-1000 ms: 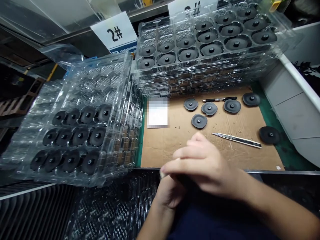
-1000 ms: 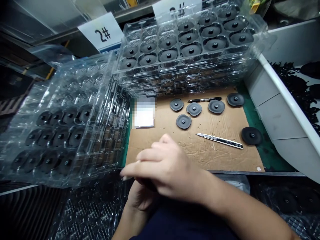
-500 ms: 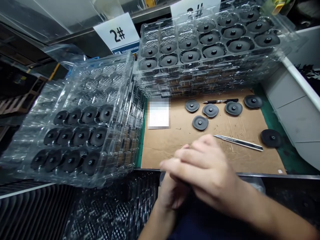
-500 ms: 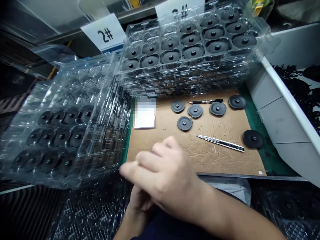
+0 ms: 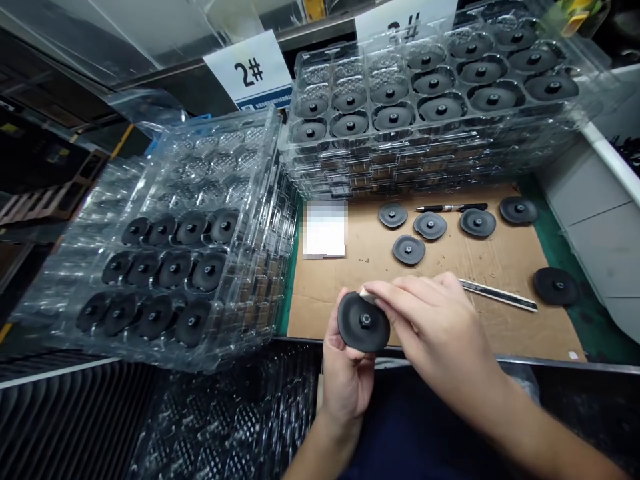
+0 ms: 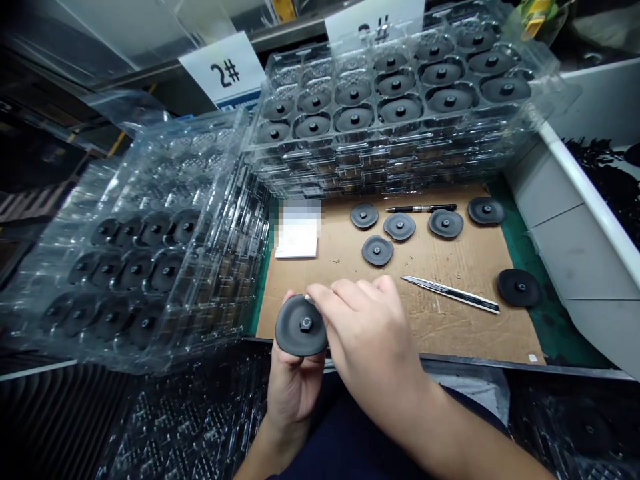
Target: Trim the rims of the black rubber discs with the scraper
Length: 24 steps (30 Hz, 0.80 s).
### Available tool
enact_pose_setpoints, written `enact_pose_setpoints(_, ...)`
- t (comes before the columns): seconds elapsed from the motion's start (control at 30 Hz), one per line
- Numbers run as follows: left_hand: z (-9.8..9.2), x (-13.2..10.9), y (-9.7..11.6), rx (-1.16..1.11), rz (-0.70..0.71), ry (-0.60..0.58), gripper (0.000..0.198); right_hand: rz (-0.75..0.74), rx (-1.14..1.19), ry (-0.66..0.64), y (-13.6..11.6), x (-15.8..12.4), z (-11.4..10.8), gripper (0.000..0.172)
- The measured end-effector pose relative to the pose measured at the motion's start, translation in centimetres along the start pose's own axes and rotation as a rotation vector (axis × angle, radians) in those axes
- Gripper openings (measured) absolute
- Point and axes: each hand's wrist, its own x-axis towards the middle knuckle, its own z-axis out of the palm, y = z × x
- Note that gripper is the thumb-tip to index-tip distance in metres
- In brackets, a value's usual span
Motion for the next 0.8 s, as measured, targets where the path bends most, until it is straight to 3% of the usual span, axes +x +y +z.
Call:
enact_pose_setpoints(0.13,0.2,-0.1,-0.2,-0.057,0.068,0.013,0.059,-0.094,0.144,0.088,-0.1,0.6,0.1,0.023)
enact_pose_setpoints(0.27,-0.1,0.2,0.2,-0.178,0.156,-0.055,0.056,0.167,0.264,-0.069,2.2,-0.1,-0.1,0.017)
enact_pose_setpoints(0.33,-0.5,0.3,0.5,-0.234,0.129,-0.130,0.054,0.245,0.307,-0.129,4.4,-1.1,0.6,0.021)
enact_pose_setpoints(0.47,-0.9,0.3,0.9,-0.319,0.035,-0.235,0.053,0.249,0.148,-0.083,8.4,-3.1,4.1,0.024)
enact_pose_setpoints(0.53,-0.9,0.2,0.9,-0.348,-0.010,-0.275,0.053,0.209,0.080,-0.061,9.2,-3.8,5.5,0.020)
enact_pose_setpoints(0.6,-0.8,0.2,1.1,-0.364,-0.064,-0.316,0.051,0.161,0.031,-0.027,9.4,-4.0,5.5,0.022)
enact_pose_setpoints(0.7,-0.8,0.2,1.3,-0.225,-0.002,-0.370,0.049,0.103,-0.024,0.054,9.7,-2.9,1.9,0.029)
enact_pose_setpoints(0.77,-1.0,0.4,1.5,0.068,0.213,-0.392,0.058,0.077,-0.120,0.171,10.5,-0.8,-2.7,0.032)
enact_pose_setpoints(0.8,-1.1,0.6,1.6,0.254,0.347,-0.406,0.072,0.053,-0.264,0.266,11.0,0.5,-5.4,0.032)
